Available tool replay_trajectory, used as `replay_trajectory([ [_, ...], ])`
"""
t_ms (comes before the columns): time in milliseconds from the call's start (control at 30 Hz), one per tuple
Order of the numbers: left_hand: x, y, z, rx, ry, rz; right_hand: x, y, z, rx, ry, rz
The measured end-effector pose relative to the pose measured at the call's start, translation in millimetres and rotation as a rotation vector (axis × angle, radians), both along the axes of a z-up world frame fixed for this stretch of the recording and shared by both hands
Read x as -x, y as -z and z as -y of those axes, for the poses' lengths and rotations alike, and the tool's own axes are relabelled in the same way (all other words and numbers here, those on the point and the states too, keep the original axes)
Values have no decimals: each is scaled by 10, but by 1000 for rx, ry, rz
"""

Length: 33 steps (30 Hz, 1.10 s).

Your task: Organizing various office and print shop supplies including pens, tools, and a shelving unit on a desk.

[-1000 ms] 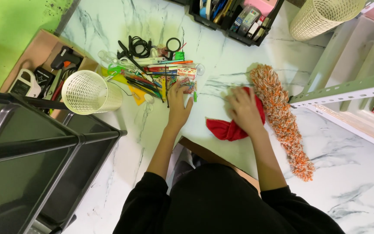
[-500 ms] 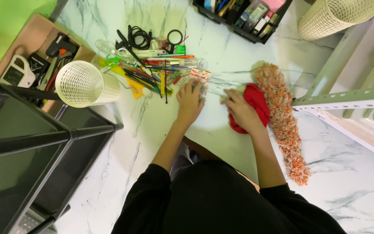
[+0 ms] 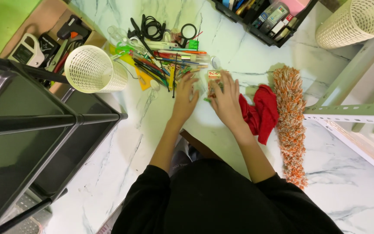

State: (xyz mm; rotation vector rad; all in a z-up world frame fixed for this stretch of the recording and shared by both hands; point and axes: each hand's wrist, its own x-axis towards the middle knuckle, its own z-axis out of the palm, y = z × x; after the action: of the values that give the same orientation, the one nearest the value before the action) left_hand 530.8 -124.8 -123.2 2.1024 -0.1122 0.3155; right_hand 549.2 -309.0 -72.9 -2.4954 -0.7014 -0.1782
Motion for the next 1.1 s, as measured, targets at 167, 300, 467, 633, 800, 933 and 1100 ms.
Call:
replay_trajectory([
  [167, 62, 25, -368, -30, -248, 28, -230, 167, -290, 13, -107, -15],
  [300, 90, 80, -681, -200, -455, 58, -522, 194, -604, 18, -201, 3],
  [467, 28, 253, -977, -248, -545, -48, -807, 308, -1141, 65, -312, 118],
  [633, -115, 433, -1045, -262, -485, -110, -989, 489, -1488, 123, -296, 249],
  [800, -160, 418, -1038, -254, -463, -32, -991, 565, -1449, 69, -202, 240],
  [933, -98, 318, -1048, -209, -461, -45, -908, 529, -1380, 76, -172, 205],
  [1100, -57, 289, -927, -176, -430, -22, -853, 481, -1285, 93, -119, 196],
])
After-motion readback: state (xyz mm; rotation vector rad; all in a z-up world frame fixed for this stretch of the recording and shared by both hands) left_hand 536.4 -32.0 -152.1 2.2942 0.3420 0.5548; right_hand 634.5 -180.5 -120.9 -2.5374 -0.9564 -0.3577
